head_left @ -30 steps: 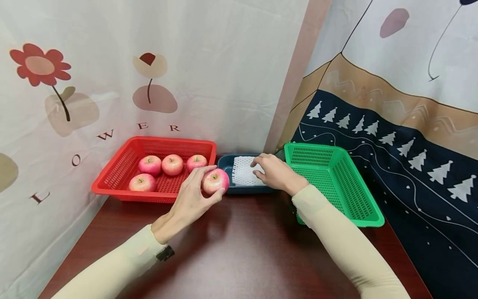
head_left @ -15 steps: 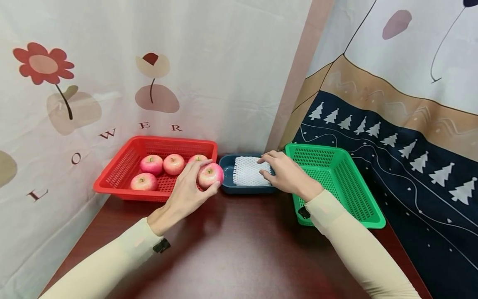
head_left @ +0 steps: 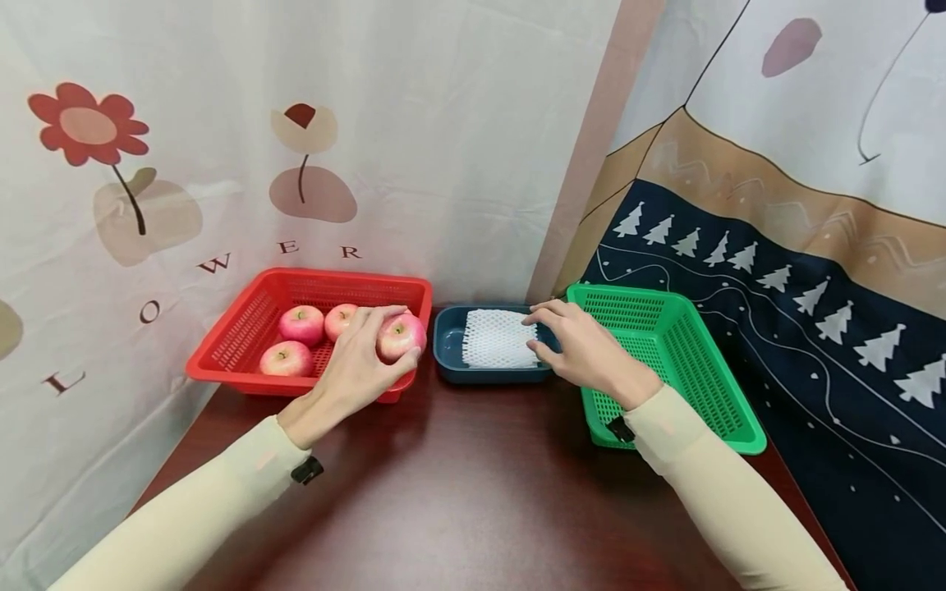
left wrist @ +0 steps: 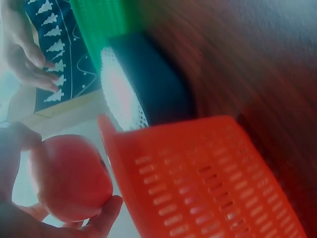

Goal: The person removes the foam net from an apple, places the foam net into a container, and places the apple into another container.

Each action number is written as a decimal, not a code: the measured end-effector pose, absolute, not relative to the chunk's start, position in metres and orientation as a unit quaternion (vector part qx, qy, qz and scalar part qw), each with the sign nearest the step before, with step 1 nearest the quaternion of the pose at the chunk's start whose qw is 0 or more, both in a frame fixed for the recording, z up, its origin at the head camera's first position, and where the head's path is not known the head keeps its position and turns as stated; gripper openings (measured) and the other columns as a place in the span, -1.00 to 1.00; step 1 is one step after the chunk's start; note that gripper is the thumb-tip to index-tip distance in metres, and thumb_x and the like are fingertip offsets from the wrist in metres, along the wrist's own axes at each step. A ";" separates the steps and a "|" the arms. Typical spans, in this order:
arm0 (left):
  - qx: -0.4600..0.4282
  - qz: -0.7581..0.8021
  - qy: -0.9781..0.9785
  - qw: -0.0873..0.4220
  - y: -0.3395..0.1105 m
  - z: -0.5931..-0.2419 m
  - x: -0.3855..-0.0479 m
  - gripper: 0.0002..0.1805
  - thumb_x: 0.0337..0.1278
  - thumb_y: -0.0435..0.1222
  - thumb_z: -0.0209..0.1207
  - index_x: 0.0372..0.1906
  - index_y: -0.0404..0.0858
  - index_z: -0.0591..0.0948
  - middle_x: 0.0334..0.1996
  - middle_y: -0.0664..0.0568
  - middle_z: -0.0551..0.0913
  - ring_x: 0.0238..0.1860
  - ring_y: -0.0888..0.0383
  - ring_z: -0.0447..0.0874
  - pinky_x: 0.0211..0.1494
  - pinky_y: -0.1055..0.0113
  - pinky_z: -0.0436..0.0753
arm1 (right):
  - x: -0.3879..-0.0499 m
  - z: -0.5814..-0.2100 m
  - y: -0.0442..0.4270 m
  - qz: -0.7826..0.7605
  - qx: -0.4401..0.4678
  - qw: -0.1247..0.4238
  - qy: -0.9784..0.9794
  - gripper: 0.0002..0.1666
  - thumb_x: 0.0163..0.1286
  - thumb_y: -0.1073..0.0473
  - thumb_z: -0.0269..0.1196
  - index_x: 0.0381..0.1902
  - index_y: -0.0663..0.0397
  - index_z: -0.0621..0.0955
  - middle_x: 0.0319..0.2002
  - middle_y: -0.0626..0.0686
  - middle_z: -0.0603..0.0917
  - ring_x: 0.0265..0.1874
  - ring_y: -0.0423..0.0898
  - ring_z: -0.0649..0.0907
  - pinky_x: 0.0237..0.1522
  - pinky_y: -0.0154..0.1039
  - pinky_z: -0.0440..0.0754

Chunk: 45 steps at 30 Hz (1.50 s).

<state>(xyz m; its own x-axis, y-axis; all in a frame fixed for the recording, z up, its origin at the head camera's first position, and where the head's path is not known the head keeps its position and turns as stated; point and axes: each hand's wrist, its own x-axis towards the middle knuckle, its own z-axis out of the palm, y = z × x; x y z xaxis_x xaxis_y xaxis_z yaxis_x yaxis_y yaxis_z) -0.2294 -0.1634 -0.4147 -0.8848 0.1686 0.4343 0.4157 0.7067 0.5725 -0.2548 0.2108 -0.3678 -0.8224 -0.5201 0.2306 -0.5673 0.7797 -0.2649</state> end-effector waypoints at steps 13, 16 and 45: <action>-0.114 -0.319 -0.933 0.123 -0.188 -0.408 -0.244 -0.17 0.31 -0.10 0.55 0.61 -0.18 0.52 0.42 -0.26 0.60 0.43 -0.21 0.51 0.46 -0.35 0.70 | -0.252 -0.380 0.239 0.186 0.263 0.068 -0.944 -0.50 0.70 0.08 0.46 0.47 0.12 0.74 0.54 0.28 0.69 0.55 0.34 0.65 0.63 0.39 0.63; -0.108 -0.305 -0.940 0.110 -0.193 -0.407 -0.246 -0.18 0.32 -0.10 0.51 0.61 -0.21 0.53 0.40 -0.29 0.60 0.41 -0.22 0.52 0.42 -0.34 0.72 | -0.252 -0.384 0.246 0.188 0.256 0.065 -0.946 -0.50 0.71 0.09 0.46 0.48 0.12 0.73 0.54 0.29 0.69 0.56 0.35 0.64 0.63 0.40 0.62; -0.130 -0.159 -0.975 -0.086 -0.229 -0.387 -0.293 -0.49 0.21 -0.17 0.50 0.15 -0.38 0.68 -0.40 0.00 0.55 -0.38 0.08 0.48 -0.27 0.22 0.44 | -0.251 -0.380 0.291 0.167 0.224 0.056 -0.959 -0.48 0.74 0.09 0.41 0.50 0.18 0.70 0.62 0.34 0.63 0.63 0.41 0.58 0.69 0.50 0.49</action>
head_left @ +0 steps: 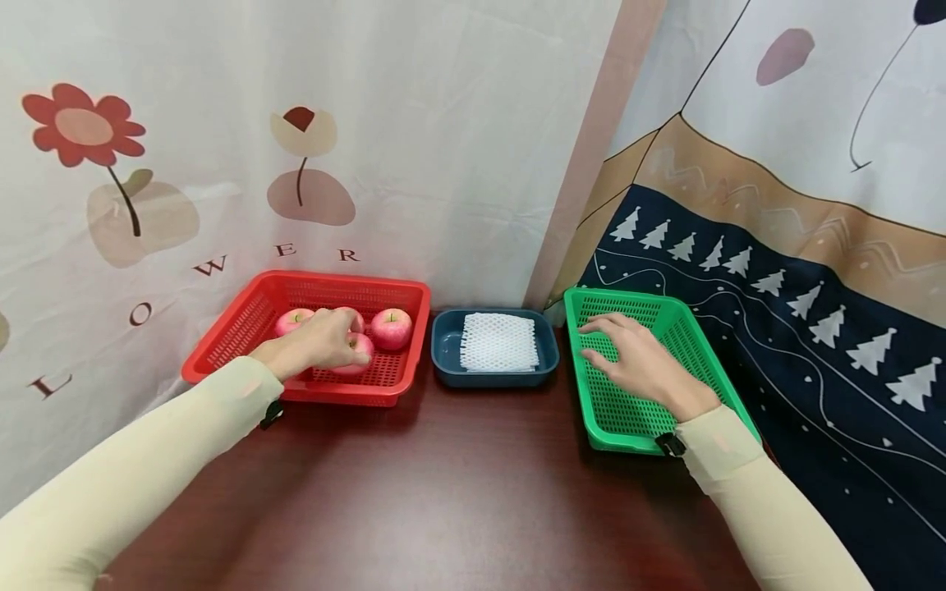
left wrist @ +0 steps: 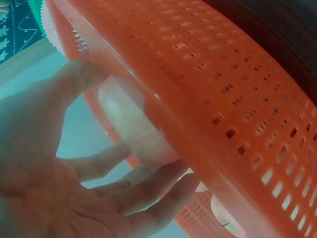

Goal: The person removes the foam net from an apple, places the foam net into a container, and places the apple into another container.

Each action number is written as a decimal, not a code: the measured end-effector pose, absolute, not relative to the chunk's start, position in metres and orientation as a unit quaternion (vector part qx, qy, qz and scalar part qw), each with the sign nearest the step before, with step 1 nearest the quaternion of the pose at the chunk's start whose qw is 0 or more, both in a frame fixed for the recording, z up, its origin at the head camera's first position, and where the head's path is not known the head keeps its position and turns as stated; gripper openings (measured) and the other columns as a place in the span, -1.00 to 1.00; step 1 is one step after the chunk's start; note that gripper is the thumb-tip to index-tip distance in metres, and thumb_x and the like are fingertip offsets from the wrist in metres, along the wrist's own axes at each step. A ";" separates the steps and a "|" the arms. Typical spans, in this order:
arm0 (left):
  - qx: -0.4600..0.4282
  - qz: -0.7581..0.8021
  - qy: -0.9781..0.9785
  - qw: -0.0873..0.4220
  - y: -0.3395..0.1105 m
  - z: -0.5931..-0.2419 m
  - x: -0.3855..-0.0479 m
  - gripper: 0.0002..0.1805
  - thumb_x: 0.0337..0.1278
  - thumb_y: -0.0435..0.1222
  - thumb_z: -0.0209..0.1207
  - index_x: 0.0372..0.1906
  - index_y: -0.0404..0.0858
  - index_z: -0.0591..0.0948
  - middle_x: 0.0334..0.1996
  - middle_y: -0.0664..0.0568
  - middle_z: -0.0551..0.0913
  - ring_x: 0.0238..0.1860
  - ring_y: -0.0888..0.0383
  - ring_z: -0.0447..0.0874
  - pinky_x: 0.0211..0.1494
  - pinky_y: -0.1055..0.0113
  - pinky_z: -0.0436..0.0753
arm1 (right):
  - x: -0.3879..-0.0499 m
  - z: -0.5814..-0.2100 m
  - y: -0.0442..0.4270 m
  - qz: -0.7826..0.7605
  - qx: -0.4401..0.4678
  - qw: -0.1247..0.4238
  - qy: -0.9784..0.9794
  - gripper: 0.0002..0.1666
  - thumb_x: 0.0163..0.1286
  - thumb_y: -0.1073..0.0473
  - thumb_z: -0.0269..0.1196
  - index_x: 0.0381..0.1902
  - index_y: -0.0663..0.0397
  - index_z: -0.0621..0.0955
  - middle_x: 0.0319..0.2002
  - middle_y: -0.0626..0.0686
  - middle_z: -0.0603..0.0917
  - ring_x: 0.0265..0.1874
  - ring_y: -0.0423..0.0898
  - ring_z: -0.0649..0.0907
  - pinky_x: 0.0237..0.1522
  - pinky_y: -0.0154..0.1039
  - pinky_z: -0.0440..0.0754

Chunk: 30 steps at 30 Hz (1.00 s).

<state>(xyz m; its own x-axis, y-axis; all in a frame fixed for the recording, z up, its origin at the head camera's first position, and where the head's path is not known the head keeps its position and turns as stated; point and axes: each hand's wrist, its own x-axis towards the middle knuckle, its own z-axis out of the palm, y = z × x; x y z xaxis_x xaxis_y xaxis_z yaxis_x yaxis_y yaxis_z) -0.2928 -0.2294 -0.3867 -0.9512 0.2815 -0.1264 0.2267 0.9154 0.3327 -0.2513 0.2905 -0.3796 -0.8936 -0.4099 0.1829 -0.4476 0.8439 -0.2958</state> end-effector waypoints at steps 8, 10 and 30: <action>0.124 0.114 0.977 0.133 -0.234 -0.389 -0.295 -0.52 0.25 -0.17 0.61 0.12 -0.32 0.71 -0.25 -0.12 0.62 -0.19 -0.05 0.60 -0.12 0.16 0.57 | -0.250 -0.378 0.300 0.159 0.216 0.057 -0.962 -0.49 0.75 0.08 0.40 0.49 0.17 0.71 0.60 0.36 0.63 0.63 0.44 0.56 0.69 0.50 0.48; 0.128 0.105 0.976 0.139 -0.235 -0.389 -0.294 -0.49 0.28 -0.14 0.64 0.14 -0.34 0.71 -0.22 -0.16 0.60 -0.17 -0.06 0.60 -0.11 0.17 0.59 | -0.250 -0.379 0.303 0.159 0.213 0.057 -0.962 -0.49 0.75 0.08 0.40 0.49 0.17 0.71 0.60 0.36 0.63 0.64 0.45 0.55 0.70 0.51 0.46; 0.133 0.123 0.978 0.103 -0.237 -0.379 -0.282 -0.29 0.43 0.04 0.58 0.42 -0.30 0.67 0.23 -0.30 0.79 0.15 -0.24 0.71 0.22 -0.27 0.76 | -0.247 -0.387 0.315 0.171 0.212 0.060 -0.960 -0.49 0.75 0.10 0.39 0.50 0.20 0.69 0.59 0.37 0.63 0.60 0.44 0.58 0.67 0.50 0.51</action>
<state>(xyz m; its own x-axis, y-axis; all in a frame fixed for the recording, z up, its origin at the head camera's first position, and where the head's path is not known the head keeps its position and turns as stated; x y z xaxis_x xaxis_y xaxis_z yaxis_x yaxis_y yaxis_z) -0.2824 -0.2371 -0.3792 -0.9430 0.2866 -0.1690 0.2356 0.9339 0.2690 -0.2472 0.3150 -0.3869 -0.9032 -0.3864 0.1870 -0.4272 0.8515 -0.3040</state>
